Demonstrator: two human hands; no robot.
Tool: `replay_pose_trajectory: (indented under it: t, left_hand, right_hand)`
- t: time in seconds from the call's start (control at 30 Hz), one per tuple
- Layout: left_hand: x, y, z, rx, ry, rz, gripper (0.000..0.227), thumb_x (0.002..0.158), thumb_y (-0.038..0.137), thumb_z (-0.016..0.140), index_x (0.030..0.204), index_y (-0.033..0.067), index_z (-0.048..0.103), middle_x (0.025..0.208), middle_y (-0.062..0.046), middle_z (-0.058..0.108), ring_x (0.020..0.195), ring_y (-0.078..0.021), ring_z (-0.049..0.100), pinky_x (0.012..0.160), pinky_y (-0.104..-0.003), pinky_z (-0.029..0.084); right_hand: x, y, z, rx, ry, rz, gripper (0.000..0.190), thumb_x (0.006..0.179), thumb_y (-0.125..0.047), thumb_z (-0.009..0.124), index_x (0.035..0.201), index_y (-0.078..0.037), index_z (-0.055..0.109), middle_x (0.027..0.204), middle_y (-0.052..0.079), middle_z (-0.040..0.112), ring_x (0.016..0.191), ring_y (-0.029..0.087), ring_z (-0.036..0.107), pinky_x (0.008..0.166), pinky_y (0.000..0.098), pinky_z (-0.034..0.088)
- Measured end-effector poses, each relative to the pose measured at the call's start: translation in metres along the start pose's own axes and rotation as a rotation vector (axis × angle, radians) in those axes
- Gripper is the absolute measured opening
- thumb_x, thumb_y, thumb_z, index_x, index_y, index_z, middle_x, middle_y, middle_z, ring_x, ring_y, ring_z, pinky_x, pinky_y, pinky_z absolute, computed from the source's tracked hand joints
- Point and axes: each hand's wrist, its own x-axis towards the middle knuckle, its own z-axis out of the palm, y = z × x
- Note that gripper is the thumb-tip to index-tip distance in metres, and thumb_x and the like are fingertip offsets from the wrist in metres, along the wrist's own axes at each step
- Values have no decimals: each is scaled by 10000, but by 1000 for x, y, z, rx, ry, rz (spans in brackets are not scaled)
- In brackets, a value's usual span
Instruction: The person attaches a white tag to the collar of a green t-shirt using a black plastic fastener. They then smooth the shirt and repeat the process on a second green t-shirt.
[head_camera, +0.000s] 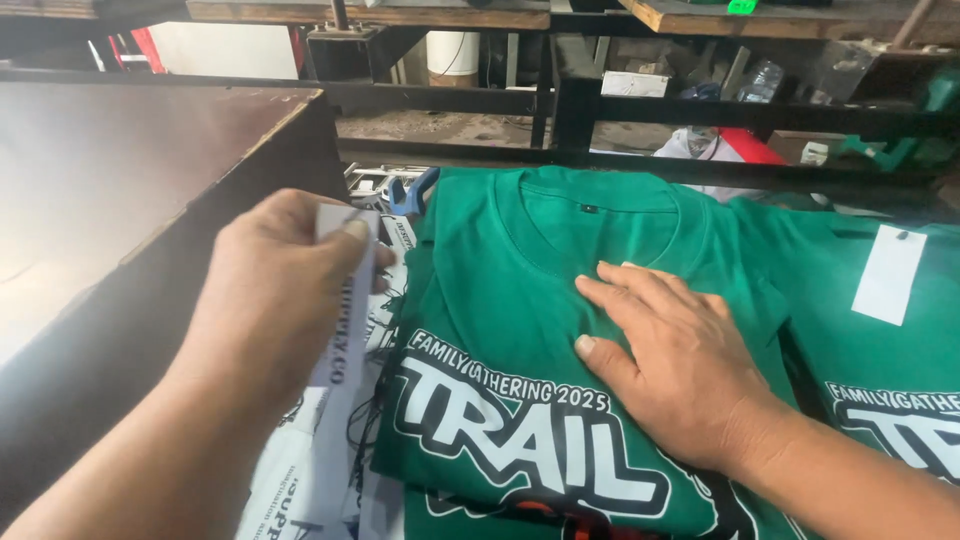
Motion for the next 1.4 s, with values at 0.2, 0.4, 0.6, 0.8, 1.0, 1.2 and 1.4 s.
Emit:
replay_pose_trajectory:
  t: [0.2, 0.4, 0.6, 0.8, 1.0, 1.2, 1.4]
  left_hand:
    - [-3, -5, 41, -113, -257, -28, 141, 946, 90, 603, 1066, 101, 677, 846, -113, 790, 631, -188, 654, 507, -352, 501]
    - [-16, 0, 62, 17, -414, 14, 361, 852, 100, 538, 1150, 169, 728, 784, -63, 709, 584, -142, 529, 546, -303, 431]
    - [-12, 4, 64, -138, -375, 20, 256, 912, 61, 552, 1135, 101, 673, 813, -122, 757, 584, -205, 709, 482, -318, 513]
    - [-10, 17, 67, -68, -308, 40, 254, 948, 164, 555, 1187, 157, 640, 948, -89, 818, 686, -168, 733, 591, -310, 548]
    - [5, 21, 85, 55, -236, 148, 230, 929, 126, 550, 1122, 180, 662, 844, -15, 786, 665, -113, 717, 596, -312, 547]
    - [47, -19, 118, 468, -99, 500, 611, 850, 231, 640, 1451, 212, 534, 1356, -126, 604, 1198, -378, 587, 935, -544, 488]
    - [24, -44, 142, 774, 290, 892, 736, 853, 177, 554, 1562, 152, 363, 1548, -130, 442, 1380, -380, 384, 949, -576, 367]
  right_hand:
    - [15, -28, -25, 277, 211, -95, 445, 867, -239, 650, 1286, -93, 693, 1201, 62, 726, 1094, 261, 601, 1019, 432, 442]
    - [42, -53, -27, 1217, -193, 127, 665, 855, -49, 624, 1506, -48, 483, 1527, 83, 627, 1086, 108, 697, 886, 286, 616]
    - [43, -60, -63, 1208, -387, 523, 153, 926, -45, 721, 1050, 23, 779, 864, 184, 769, 625, 195, 510, 579, 293, 423]
    - [42, -28, -63, 1022, -277, 597, 163, 1021, -98, 644, 959, -10, 768, 703, 117, 606, 541, 163, 411, 489, 266, 281]
    - [38, 6, -56, 963, -49, 650, 160, 1016, -119, 616, 972, -16, 731, 749, 108, 612, 627, 168, 442, 541, 271, 339]
    - [31, 14, -47, 1010, -20, 694, 140, 986, -123, 629, 974, -36, 738, 759, 95, 633, 598, 154, 438, 507, 271, 311]
    - [24, -16, -53, 710, -25, 697, 224, 974, -268, 655, 927, -135, 829, 648, 36, 627, 555, 144, 476, 506, 292, 374]
